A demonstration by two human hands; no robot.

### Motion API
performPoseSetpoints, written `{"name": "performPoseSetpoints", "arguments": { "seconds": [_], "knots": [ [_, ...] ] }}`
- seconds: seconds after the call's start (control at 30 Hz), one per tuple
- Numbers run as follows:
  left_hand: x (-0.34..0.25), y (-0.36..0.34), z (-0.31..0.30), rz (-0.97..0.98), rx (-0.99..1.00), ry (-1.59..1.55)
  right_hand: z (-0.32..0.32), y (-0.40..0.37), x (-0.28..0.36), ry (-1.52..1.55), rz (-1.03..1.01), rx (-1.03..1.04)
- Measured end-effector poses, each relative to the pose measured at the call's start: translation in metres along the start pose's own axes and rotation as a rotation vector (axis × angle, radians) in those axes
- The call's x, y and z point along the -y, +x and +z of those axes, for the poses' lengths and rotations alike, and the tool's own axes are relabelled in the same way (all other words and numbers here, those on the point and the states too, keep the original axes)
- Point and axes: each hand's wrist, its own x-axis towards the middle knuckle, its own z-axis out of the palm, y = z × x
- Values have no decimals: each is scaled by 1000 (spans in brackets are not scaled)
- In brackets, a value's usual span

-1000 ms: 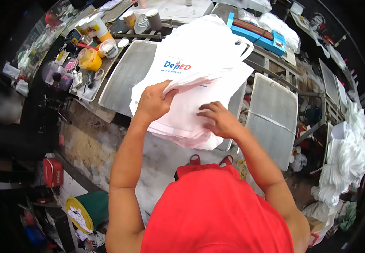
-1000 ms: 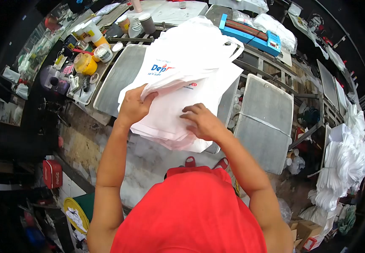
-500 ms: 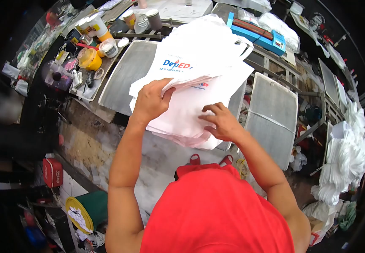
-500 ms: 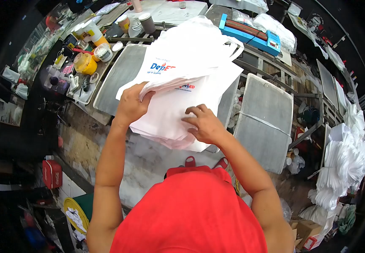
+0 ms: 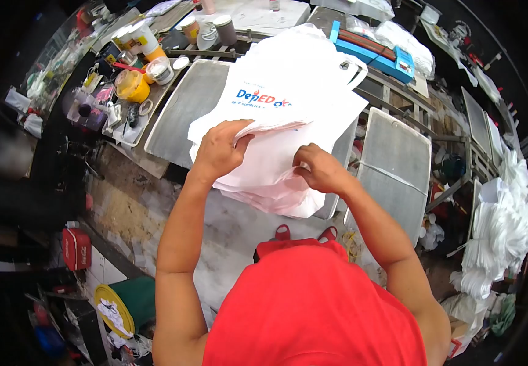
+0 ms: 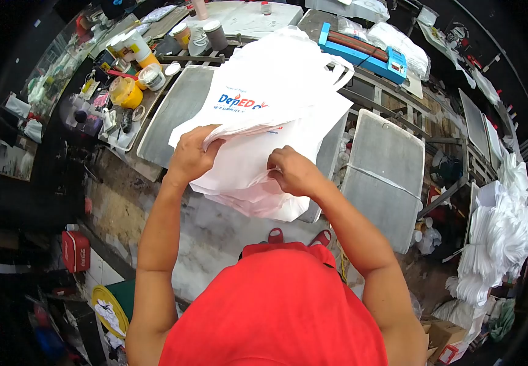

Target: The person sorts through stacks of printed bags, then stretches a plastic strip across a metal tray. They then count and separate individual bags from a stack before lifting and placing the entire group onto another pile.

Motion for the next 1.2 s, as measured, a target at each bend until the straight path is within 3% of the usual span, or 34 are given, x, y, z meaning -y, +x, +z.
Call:
{"name": "performPoseSetpoints", "arguments": {
  "seconds": [0.07,0.13,0.2,0.27,0.33,0.43,0.47,0.57,0.6,0.73,0.77,0.87,0.93,1.0,1.03,1.13,1.2],
  "knots": [
    [1,-1,1,-15,21,0,-12,7,6,29,-24,-29],
    [0,-2,1,-28,41,0,-25,11,11,220,162,88],
    [-3,-3,0,-41,52,-6,-25,11,0,269,140,51],
    [-6,-3,-4,-64,90,-10,-24,13,-11,547,182,48],
    [-11,-3,-7,-86,131,-16,-26,15,-9,540,146,-8],
    [-19,-7,-8,-45,106,27,-36,21,13,321,60,-294],
    [-20,-10,-6,-32,52,37,-31,23,14,321,61,-296],
    [-5,-7,0,-45,18,52,-15,25,27,487,-84,-696],
    [3,-6,1,-73,40,58,-11,15,24,163,-139,-692],
    [1,-4,-2,-66,-14,42,24,-14,8,-172,-237,-30],
    [-1,-4,-3,-24,-3,36,32,-18,6,-283,-287,-28],
    [0,-3,-8,49,42,24,29,3,1,-237,-306,-60],
    [-5,-6,-11,74,77,14,19,11,9,-10,-202,-386],
    [-22,-10,-17,-148,236,12,-2,22,26,265,11,-409],
    [-30,-12,-17,-118,200,-30,0,27,22,305,25,-464],
    [-6,-14,-5,-208,198,106,5,23,18,332,-128,-585],
    [-1,-10,-5,-145,148,66,9,0,9,441,-134,-559]
  ]
}}
